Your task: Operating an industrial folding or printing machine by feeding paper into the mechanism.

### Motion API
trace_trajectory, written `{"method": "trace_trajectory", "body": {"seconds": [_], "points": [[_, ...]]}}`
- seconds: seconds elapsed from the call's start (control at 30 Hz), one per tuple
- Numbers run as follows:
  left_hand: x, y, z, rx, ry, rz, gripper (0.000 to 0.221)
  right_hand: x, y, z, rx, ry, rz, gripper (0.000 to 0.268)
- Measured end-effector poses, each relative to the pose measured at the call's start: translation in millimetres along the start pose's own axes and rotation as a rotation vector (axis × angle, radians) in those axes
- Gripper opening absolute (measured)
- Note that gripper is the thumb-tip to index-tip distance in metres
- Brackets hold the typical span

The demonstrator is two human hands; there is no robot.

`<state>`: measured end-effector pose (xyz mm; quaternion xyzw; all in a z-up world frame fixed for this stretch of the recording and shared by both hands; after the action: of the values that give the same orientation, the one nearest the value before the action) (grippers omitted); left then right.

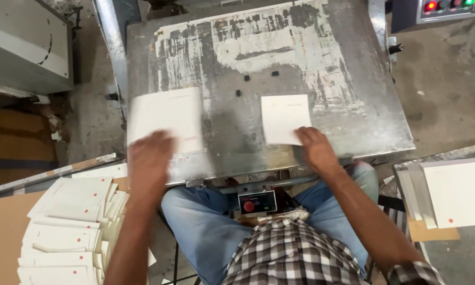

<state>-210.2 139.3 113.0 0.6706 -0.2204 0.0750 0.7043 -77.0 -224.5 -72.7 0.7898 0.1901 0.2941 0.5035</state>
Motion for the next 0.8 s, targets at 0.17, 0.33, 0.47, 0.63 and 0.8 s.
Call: {"method": "trace_trajectory", "body": {"seconds": [0.17,0.33,0.47,0.63,0.8], "points": [[-138,98,-114,0.357,0.599,-0.04,0.009,32,-23,-21,-0.016,0.031,-0.075,0.058],[-395,49,-190,0.874,0.647,0.196,0.027,56,-41,-17,-0.056,0.089,-0.083,0.056],[-526,-11,-236,0.48,0.681,0.295,0.037,72,-43,-20,-0.045,0.132,-0.078,0.056],[-542,-44,-196,0.279,0.706,0.296,0.03,81,-43,-14,-0.009,0.125,-0.065,0.055],[-506,-17,-153,0.498,0.633,0.346,0.033,81,-41,-13,0.064,0.164,-0.069,0.058]]}}
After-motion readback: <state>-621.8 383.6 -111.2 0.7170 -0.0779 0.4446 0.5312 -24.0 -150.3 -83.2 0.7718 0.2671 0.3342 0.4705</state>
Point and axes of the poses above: each hand's wrist, its own x-axis towards the middle knuckle, its own y-axis out of the back of the hand, z = x × y, the point moved 10 cm from there along x, towards the middle knuckle, and after that the axes turned 3 degrees about y, right-handed, at the moved point
